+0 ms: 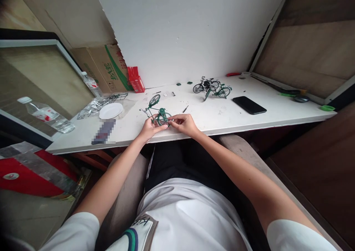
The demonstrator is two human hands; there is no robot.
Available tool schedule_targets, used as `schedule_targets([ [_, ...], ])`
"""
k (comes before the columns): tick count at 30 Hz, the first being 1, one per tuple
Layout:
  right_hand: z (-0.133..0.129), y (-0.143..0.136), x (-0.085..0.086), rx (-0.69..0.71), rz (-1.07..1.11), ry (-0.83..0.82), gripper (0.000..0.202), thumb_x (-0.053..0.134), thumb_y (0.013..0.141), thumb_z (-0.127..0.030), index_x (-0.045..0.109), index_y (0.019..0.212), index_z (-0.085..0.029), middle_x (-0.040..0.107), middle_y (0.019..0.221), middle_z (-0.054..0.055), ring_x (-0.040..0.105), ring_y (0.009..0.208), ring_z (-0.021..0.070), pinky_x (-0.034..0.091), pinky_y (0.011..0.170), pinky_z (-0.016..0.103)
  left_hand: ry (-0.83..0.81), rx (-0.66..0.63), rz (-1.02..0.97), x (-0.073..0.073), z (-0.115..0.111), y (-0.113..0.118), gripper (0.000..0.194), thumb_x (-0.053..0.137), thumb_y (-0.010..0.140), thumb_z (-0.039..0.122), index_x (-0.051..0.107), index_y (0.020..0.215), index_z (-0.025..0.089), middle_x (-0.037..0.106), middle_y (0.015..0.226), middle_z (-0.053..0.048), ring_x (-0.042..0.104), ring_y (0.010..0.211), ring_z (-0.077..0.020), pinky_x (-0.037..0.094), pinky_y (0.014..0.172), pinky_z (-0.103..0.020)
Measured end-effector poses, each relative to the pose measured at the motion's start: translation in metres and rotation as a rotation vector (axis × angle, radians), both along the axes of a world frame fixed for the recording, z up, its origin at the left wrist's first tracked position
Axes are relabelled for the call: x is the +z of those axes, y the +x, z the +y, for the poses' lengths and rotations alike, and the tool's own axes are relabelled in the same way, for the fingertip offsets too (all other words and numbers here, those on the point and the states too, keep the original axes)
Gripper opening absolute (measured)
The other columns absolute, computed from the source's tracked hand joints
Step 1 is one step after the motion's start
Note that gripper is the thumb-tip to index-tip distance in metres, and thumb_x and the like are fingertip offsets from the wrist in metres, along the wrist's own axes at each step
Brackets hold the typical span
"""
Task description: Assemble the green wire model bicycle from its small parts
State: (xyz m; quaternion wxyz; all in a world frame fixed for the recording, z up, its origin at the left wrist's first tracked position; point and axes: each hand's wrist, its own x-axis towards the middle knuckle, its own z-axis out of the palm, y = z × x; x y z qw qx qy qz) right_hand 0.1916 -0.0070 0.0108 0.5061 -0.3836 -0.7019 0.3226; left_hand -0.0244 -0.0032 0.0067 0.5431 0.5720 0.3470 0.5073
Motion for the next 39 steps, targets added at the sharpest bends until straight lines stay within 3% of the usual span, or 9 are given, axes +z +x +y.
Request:
schedule_targets([
  [5,-0.0009,0.0005,-0.0006,0.028,0.021,-0.013,0.046,0.082,0.085,-0.057,0.088,0.107,-0.017,0.077,0.07,0.007,0.062,0.058,0.0165,0.047,0.055,0.029,0.009,-0.029,-0.007,0.0036,-0.0024,-0.0001,0.069,0.103,0.059,0.031,0.068,0.117,0.015,0.08,0.114,-0.011,0.078,0.102,-0.0261,0.065,0.1,-0.047],
  [13,-0.0041,-0.0018,-0.0013,-0.015,-0.072,0.079,0.046,0.076,0.089,-0.059,0.088,0.103,-0.017,0.075,0.069,0.006,0.056,0.055,0.0146,0.045,0.055,0.03,0.021,-0.034,-0.016,-0.0012,0.001,0.0,0.065,0.103,0.059,0.034,0.069,0.112,0.016,0.08,0.106,-0.008,0.078,0.093,-0.0247,0.068,0.092,-0.047],
  [16,-0.0045,-0.002,-0.0009,-0.007,-0.075,0.042,0.047,0.076,0.089,-0.06,0.086,0.104,-0.016,0.071,0.065,0.004,0.056,0.055,0.0146,0.045,0.056,0.03,0.004,-0.02,-0.019,-0.0013,0.0005,0.0008,0.067,0.104,0.057,0.033,0.069,0.112,0.016,0.08,0.107,-0.008,0.078,0.093,-0.0241,0.068,0.09,-0.047],
  [39,-0.0023,-0.0013,-0.0034,-0.029,-0.095,0.024,0.049,0.071,0.092,-0.064,0.081,0.108,-0.019,0.071,0.064,0.003,0.059,0.054,0.0162,0.048,0.057,0.03,-0.009,-0.023,-0.016,-0.0034,0.0025,0.0007,0.07,0.103,0.058,0.033,0.068,0.117,0.016,0.08,0.11,-0.01,0.079,0.095,-0.0254,0.067,0.093,-0.05],
])
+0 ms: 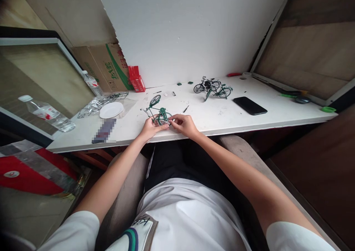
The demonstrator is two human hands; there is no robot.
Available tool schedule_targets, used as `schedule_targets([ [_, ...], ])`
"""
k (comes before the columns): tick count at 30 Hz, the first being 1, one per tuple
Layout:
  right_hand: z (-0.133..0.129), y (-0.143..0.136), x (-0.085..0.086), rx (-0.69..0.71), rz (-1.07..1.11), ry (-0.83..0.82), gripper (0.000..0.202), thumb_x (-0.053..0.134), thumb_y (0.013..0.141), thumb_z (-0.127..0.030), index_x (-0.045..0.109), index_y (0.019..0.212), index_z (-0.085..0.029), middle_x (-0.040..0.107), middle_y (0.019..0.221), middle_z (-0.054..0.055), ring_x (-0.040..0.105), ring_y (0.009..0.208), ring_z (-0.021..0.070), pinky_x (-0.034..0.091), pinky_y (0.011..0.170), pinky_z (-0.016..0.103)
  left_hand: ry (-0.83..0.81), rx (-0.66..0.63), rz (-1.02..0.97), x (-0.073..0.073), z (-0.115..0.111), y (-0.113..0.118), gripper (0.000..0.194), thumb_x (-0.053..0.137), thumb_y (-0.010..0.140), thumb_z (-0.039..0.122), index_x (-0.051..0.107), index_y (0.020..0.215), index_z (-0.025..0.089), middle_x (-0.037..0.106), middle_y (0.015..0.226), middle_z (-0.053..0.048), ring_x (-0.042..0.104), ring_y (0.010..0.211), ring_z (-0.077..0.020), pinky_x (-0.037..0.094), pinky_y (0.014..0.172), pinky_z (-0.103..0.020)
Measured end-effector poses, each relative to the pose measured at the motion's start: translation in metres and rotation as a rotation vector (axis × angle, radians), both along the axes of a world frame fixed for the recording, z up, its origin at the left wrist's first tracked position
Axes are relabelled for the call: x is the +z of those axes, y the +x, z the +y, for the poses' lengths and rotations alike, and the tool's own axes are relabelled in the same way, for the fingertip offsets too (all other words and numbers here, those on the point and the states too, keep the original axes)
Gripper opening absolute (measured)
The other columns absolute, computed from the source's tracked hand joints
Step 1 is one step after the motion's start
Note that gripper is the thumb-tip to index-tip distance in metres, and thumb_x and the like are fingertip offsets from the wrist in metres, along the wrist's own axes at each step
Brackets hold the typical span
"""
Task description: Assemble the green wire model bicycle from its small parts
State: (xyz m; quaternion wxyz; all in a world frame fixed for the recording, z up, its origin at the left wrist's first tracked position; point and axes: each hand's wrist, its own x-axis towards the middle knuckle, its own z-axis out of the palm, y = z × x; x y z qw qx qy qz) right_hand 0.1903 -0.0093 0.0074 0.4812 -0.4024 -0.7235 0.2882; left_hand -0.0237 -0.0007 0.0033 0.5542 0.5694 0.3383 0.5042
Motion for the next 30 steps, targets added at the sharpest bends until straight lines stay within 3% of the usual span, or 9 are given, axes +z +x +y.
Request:
schedule_targets([
  [11,-0.0014,0.0019,0.0027,-0.05,-0.087,0.068,0.044,0.071,0.095,-0.061,0.083,0.105,-0.019,0.066,0.061,0.002,0.054,0.052,0.0167,0.043,0.056,0.033,-0.039,0.079,-0.004,-0.0054,0.0048,0.0029,0.075,0.104,0.056,0.028,0.063,0.118,0.015,0.079,0.117,-0.014,0.078,0.098,-0.0241,0.062,0.1,-0.046],
  [15,-0.0031,0.0003,0.0039,-0.056,-0.095,0.068,0.044,0.071,0.094,-0.061,0.082,0.103,-0.02,0.066,0.06,0.002,0.054,0.051,0.0168,0.042,0.054,0.033,-0.037,0.067,-0.023,-0.0039,0.0038,0.0022,0.075,0.103,0.057,0.025,0.061,0.119,0.016,0.079,0.114,-0.013,0.078,0.098,-0.0239,0.061,0.098,-0.044],
  [21,-0.0058,-0.0023,0.0046,-0.07,-0.092,0.076,0.043,0.071,0.095,-0.06,0.08,0.104,-0.019,0.066,0.059,0.0,0.056,0.048,0.0151,0.046,0.052,0.03,-0.078,0.022,-0.041,0.0007,-0.0004,0.0006,0.086,0.107,0.047,0.024,0.057,0.116,0.017,0.078,0.104,-0.008,0.077,0.092,-0.0209,0.061,0.092,-0.039],
  [30,-0.005,-0.0016,0.0021,-0.047,-0.066,0.078,0.038,0.072,0.096,-0.055,0.079,0.105,-0.019,0.067,0.061,0.0,0.059,0.05,0.015,0.046,0.052,0.029,-0.103,0.013,-0.065,0.0042,-0.0025,0.0006,0.084,0.107,0.045,0.02,0.056,0.113,0.017,0.079,0.105,-0.008,0.077,0.092,-0.0194,0.06,0.096,-0.039],
])
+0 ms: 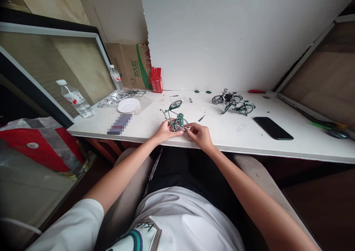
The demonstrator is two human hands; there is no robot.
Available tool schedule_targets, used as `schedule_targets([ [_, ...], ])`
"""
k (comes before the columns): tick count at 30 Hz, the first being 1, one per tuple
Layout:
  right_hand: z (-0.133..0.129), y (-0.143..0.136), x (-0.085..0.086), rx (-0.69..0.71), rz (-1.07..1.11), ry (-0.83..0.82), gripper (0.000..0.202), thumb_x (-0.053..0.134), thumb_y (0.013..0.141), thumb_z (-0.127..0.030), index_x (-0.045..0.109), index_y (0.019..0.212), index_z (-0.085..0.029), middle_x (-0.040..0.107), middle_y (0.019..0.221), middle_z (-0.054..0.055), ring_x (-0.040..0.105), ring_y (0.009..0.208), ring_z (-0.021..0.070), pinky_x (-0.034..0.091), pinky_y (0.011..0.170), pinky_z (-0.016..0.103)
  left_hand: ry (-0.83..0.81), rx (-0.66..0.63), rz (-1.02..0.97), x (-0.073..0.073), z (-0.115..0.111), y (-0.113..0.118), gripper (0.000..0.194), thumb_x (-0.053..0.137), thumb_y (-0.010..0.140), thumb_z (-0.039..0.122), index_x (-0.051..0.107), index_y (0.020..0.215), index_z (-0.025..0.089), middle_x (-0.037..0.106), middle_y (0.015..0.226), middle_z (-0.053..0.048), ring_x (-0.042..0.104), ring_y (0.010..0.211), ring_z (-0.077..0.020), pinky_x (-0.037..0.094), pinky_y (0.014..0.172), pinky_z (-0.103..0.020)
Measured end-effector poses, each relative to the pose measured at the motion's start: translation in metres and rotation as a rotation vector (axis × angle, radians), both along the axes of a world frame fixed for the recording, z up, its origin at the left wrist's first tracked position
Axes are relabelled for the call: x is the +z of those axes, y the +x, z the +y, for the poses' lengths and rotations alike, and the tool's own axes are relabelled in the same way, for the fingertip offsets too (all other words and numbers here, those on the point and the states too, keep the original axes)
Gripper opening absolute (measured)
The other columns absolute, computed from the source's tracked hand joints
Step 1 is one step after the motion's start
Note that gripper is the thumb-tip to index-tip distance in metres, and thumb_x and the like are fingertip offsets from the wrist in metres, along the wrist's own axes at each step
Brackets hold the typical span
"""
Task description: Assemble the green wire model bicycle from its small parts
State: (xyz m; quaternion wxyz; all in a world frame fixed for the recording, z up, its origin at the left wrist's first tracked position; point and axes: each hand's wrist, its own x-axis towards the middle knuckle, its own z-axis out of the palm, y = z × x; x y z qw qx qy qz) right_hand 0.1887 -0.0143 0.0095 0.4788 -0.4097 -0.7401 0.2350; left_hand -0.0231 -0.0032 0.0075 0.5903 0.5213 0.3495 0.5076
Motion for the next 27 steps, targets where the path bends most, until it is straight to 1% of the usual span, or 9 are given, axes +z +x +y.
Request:
schedule_targets([
  [6,0.0008,0.0005,-0.0017,-0.003,0.004,-0.004,0.036,0.072,0.097,-0.053,0.079,0.104,-0.019,0.065,0.06,-0.001,0.059,0.051,0.0148,0.046,0.053,0.029,0.018,-0.02,0.008,-0.0017,0.0013,-0.0006,0.082,0.105,0.05,0.02,0.056,0.116,0.017,0.079,0.109,-0.01,0.078,0.096,-0.0216,0.059,0.099,-0.043],
  [10,0.0007,0.0009,-0.002,-0.011,-0.002,0.018,0.035,0.071,0.098,-0.052,0.079,0.104,-0.019,0.065,0.06,-0.001,0.057,0.05,0.0138,0.044,0.053,0.028,0.018,-0.023,0.02,-0.0044,0.0031,-0.0008,0.079,0.104,0.054,0.022,0.056,0.117,0.016,0.079,0.106,-0.009,0.078,0.093,-0.0206,0.061,0.095,-0.041],
  [13,0.0007,0.001,-0.0022,-0.016,-0.006,0.032,0.035,0.071,0.097,-0.052,0.079,0.104,-0.019,0.065,0.059,-0.001,0.055,0.05,0.0134,0.044,0.053,0.028,0.004,-0.025,0.008,-0.0055,0.0035,-0.0003,0.079,0.105,0.054,0.022,0.056,0.116,0.017,0.079,0.104,-0.009,0.078,0.088,-0.0201,0.063,0.09,-0.04],
  [17,0.0007,0.0011,-0.0027,-0.027,-0.013,0.044,0.035,0.072,0.096,-0.052,0.08,0.103,-0.019,0.065,0.059,-0.001,0.054,0.05,0.0134,0.044,0.054,0.029,0.011,-0.024,-0.009,-0.0056,0.0034,0.0005,0.079,0.105,0.054,0.023,0.055,0.115,0.017,0.079,0.102,-0.009,0.078,0.086,-0.0197,0.063,0.088,-0.039],
  [22,-0.0003,0.0007,-0.0016,-0.009,0.006,0.017,0.034,0.072,0.096,-0.051,0.079,0.103,-0.019,0.065,0.06,-0.001,0.056,0.049,0.0139,0.044,0.053,0.029,0.009,-0.002,0.007,-0.007,0.0046,0.0007,0.081,0.104,0.052,0.021,0.055,0.117,0.017,0.079,0.103,-0.008,0.077,0.089,-0.0191,0.062,0.089,-0.037],
  [27,-0.0012,0.0007,-0.0003,-0.008,0.002,0.015,0.033,0.072,0.096,-0.05,0.079,0.103,-0.019,0.064,0.059,-0.002,0.055,0.05,0.0141,0.045,0.053,0.029,0.029,-0.004,0.031,-0.0077,0.0049,-0.0002,0.082,0.104,0.053,0.022,0.055,0.118,0.017,0.078,0.104,-0.008,0.078,0.091,-0.02,0.061,0.094,-0.039],
])
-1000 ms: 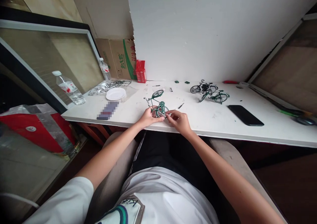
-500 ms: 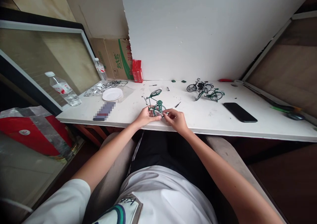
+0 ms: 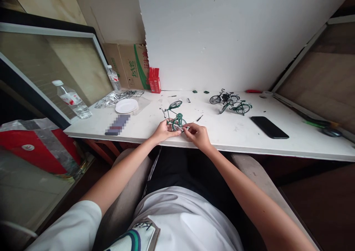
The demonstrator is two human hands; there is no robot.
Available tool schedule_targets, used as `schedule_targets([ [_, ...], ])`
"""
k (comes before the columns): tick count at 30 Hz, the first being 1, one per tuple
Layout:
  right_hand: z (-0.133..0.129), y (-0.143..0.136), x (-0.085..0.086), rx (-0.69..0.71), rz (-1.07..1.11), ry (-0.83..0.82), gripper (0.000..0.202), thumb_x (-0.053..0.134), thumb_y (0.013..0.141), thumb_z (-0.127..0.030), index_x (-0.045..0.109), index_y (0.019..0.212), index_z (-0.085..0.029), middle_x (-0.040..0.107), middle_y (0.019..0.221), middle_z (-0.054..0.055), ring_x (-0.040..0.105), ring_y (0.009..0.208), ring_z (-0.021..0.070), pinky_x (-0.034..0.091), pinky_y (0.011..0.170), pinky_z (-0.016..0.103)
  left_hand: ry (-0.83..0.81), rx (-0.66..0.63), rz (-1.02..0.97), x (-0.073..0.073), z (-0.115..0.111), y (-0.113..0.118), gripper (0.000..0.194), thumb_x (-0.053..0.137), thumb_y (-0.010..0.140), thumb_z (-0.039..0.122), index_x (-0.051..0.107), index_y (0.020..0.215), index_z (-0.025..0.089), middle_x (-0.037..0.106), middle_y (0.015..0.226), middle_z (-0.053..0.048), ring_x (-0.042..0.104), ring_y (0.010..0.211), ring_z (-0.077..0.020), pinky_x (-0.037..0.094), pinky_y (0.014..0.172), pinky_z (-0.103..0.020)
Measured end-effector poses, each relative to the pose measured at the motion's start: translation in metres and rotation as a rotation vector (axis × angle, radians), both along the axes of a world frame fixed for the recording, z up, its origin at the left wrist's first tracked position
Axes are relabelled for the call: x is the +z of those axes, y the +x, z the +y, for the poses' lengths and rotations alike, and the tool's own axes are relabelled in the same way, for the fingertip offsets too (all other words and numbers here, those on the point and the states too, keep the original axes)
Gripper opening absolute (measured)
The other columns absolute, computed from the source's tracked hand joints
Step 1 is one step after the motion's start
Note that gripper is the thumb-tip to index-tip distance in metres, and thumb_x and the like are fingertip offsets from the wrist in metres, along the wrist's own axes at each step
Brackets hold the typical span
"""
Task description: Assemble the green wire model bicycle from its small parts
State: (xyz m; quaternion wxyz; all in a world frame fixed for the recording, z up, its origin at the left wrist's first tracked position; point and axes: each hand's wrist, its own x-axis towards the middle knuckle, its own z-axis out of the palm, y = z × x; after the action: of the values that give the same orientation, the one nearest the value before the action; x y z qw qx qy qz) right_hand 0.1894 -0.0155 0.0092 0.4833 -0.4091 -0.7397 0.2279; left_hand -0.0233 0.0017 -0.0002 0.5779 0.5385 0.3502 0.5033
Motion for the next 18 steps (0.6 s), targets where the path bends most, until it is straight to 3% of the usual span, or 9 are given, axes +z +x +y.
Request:
schedule_targets([
  [18,0.0006,0.0004,-0.0003,-0.033,-0.05,0.038,0.037,0.069,0.097,-0.056,0.079,0.102,-0.02,0.067,0.06,0.0,0.057,0.051,0.0148,0.049,0.054,0.029,-0.006,-0.027,-0.026,-0.0003,0.0005,-0.0009,0.085,0.105,0.051,0.022,0.055,0.12,0.017,0.078,0.11,-0.01,0.079,0.098,-0.0226,0.059,0.101,-0.045],
])
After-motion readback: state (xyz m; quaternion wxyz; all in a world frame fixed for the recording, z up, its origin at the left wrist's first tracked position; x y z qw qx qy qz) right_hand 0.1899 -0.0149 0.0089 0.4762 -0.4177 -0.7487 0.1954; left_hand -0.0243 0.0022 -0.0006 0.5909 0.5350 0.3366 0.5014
